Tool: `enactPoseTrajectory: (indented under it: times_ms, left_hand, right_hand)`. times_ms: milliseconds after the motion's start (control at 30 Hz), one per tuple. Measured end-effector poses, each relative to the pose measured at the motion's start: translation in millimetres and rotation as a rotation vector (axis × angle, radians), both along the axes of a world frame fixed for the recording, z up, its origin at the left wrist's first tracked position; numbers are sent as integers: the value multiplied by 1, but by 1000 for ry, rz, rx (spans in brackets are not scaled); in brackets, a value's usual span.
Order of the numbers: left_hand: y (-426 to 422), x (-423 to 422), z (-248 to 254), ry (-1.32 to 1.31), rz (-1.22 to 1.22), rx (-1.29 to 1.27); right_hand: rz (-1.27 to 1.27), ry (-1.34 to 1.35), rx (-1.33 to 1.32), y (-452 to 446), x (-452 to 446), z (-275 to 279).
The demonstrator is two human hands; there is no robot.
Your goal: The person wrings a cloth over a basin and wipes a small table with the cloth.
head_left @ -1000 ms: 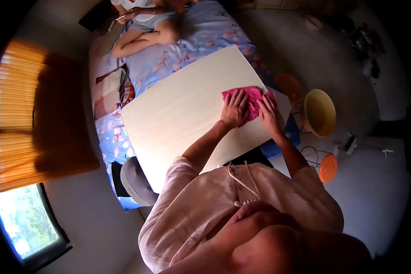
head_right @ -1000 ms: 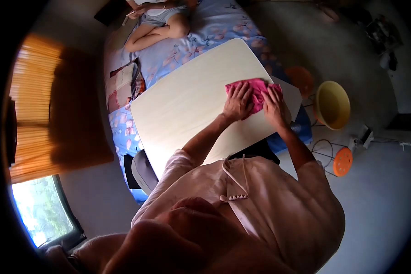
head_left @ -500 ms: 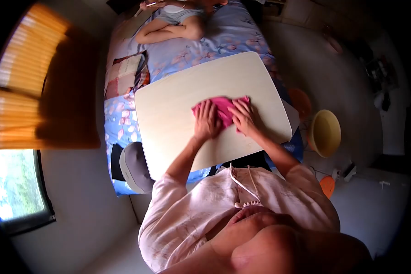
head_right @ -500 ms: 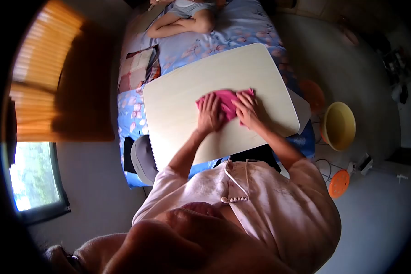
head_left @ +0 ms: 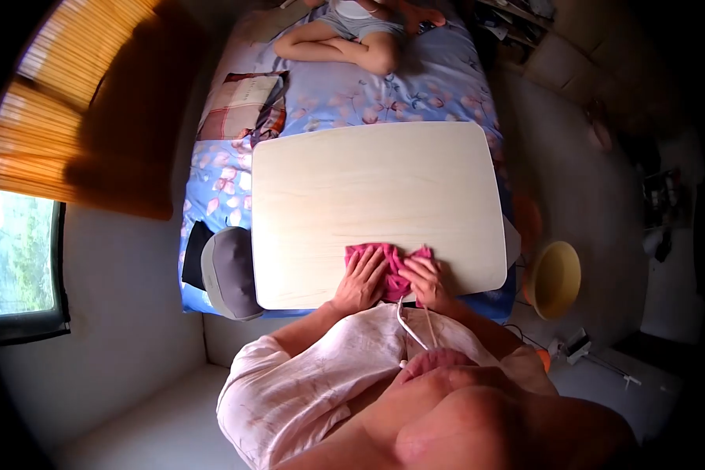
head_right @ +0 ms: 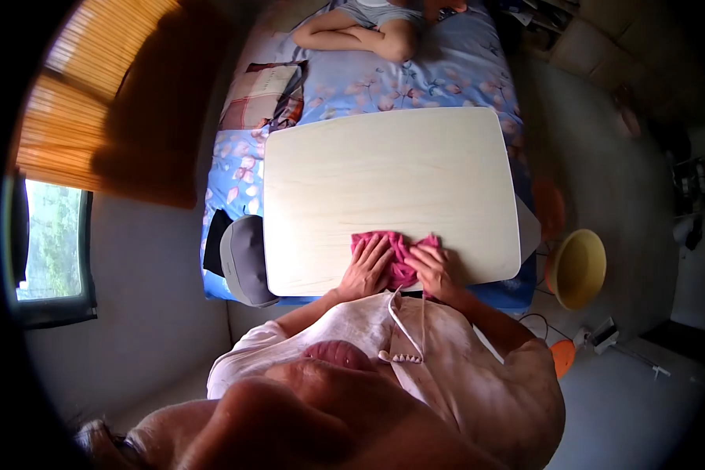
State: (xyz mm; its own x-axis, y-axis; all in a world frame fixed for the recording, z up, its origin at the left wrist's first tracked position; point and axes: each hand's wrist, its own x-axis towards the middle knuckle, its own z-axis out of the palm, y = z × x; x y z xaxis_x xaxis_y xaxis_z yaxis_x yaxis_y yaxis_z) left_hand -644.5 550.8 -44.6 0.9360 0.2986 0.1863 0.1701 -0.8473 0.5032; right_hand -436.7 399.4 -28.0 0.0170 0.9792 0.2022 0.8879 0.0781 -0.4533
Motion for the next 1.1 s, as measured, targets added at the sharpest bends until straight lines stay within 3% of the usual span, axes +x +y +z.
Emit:
enactPoseTrajectory:
  times_ms: [133, 267, 367, 433, 533, 600, 733, 900, 1000, 1100]
  left_hand:
    - [88, 71, -39, -123, 222, 137]
    - [133, 120, -25, -126, 479, 120]
    - [111, 95, -33, -142, 408, 171]
    - [71, 47, -28, -61, 250, 128]
    - [6, -31, -8, 55, 102, 38]
    - [-13, -57, -10, 62, 55, 61]
    - [30, -21, -15, 51, 179, 81]
    - [152, 49, -36, -59, 439, 230]
    - [152, 48, -33, -94, 499, 189]
    - [87, 1, -36, -131, 397, 102]
  right_hand:
    - [-198, -98, 186, 114, 39, -33]
    - [-326, -68, 147, 180, 45, -40]
    - [-291, 48, 189, 160, 29, -65]
    - [-103, 82, 234, 104, 9, -75]
    - [134, 61, -9, 16, -21, -10]
    - [159, 51, -34, -6, -36, -2]
    - [85, -90, 5, 54, -16, -31]
    - [-195, -39, 132, 198, 10, -39]
    - [-182, -30, 90, 203, -6, -27]
    - [58, -48, 179, 142, -28, -52]
